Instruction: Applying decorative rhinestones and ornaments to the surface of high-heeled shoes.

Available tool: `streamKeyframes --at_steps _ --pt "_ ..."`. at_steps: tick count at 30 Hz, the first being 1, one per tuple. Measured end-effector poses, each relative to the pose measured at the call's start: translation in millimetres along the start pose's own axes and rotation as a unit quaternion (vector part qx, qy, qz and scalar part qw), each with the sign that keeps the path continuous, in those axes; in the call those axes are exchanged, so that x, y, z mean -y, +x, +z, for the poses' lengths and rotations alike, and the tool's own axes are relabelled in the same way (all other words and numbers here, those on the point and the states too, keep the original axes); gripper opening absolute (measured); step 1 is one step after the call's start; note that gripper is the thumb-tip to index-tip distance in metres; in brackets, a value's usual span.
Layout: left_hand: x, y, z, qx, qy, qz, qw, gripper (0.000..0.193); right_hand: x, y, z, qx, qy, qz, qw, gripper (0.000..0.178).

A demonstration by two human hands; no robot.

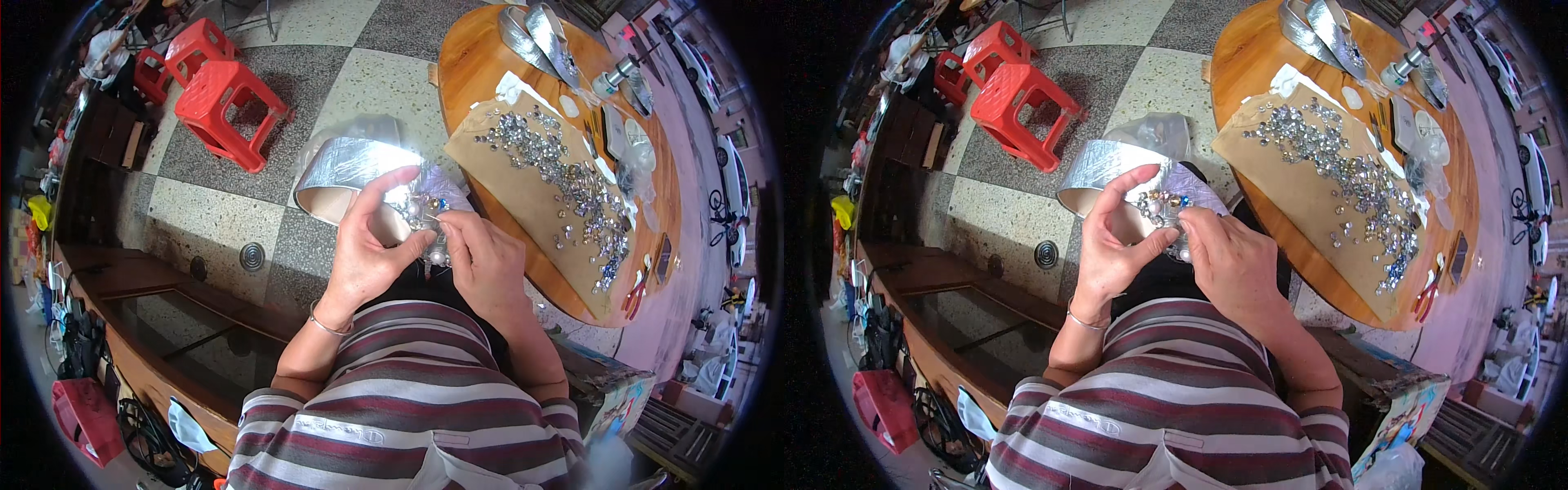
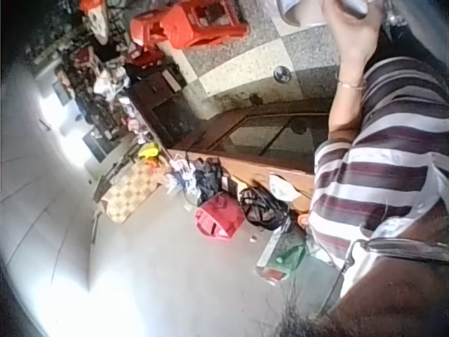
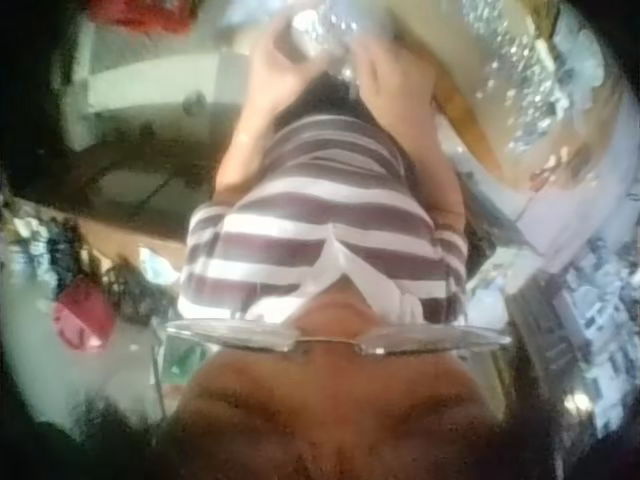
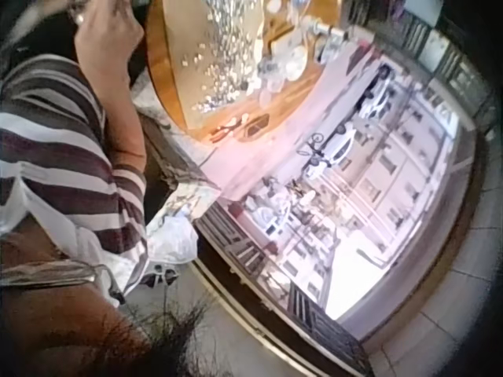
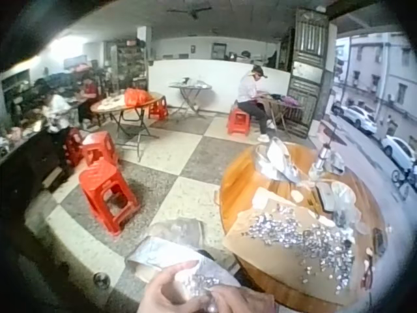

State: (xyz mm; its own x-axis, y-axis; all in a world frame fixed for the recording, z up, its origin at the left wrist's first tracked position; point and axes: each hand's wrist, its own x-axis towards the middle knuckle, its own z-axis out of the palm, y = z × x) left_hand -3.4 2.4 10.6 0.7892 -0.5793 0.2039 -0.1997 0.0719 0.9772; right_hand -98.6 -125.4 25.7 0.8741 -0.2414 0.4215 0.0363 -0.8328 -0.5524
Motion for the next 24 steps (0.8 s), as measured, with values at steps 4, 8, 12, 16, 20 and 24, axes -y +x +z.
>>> streamKeyframes --at_steps 4,8,12,16,20,24 --pt "-4 -1 2 -0.007 0.047 0.023 0.999 0.062 3 1 -1 0.004 -0.034 -0.015 0.999 0.007" --pt "-13 -9 10 0.013 0.194 0.041 0.980 0.061 4 3 5 0.002 -0.087 -0.025 0.996 0.009" --pt "-3 -3 15 -0.013 0.208 0.090 0.974 0.060 9 9 0 0.017 -0.078 0.009 0.997 0.014" --pt "-3 3 14 -0.049 0.161 0.109 0.980 0.059 20 12 2 0.018 -0.022 0.047 0.999 0.023" --pt "-7 10 12 -0.094 0.111 0.132 0.980 0.060 45 6 -16 0.016 0.066 0.059 0.996 0.031" --pt "-19 10 8 -0.133 0.049 0.126 0.982 0.061 65 -1 -29 0.035 0.115 0.039 0.992 0.035"
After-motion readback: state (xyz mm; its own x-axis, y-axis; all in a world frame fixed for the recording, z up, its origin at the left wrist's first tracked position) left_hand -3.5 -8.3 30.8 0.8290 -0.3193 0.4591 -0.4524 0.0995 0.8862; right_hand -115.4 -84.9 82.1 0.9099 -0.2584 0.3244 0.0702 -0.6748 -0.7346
